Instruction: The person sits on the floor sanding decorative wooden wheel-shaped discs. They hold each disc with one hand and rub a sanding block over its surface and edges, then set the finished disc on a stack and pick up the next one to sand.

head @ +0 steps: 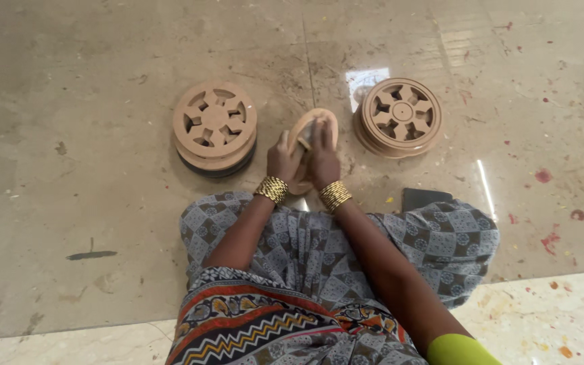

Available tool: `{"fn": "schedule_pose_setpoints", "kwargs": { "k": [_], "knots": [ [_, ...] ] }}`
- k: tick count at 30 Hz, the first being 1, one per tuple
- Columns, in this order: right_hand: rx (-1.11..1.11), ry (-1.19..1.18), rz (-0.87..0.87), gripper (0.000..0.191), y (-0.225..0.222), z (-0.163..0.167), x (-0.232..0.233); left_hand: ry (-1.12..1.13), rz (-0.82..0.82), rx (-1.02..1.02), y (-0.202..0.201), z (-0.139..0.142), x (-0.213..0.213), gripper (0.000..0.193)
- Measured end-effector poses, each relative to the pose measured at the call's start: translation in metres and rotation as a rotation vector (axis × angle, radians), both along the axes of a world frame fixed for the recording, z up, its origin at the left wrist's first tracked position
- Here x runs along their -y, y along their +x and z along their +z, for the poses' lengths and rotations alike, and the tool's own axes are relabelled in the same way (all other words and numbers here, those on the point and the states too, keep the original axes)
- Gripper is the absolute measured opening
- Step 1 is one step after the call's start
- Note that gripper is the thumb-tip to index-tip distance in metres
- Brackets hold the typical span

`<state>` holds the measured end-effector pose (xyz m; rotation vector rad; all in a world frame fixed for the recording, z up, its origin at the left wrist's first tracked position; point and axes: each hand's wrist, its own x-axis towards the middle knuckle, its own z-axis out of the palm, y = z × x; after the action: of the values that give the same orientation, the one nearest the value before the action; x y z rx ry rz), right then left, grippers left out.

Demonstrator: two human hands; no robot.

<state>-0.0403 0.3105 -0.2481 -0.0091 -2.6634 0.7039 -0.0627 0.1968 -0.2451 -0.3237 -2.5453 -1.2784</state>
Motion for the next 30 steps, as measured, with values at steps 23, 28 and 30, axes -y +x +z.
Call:
{"fn": "schedule_pose_setpoints", "kwargs": {
  "k": [23,28,30],
  "knots": [
    [0.233,-0.515,-0.037,0.055,-0.032,-0.007,-0.067,0.087,-0.072,-0.087,0.02,-0.018,0.0,0.036],
    [0.442,-1.404,-0.194,0.052,-0.026,-0.014,-0.097,0.01,-0.106,-0.227,0.024,-0.01,-0.004,0.039],
    [0.233,-1.278,-0.055,0.053,-0.026,-0.007,-0.103,-0.148,-0.042,-0.494,0.021,-0.009,-0.005,0.051]
  ]
}}
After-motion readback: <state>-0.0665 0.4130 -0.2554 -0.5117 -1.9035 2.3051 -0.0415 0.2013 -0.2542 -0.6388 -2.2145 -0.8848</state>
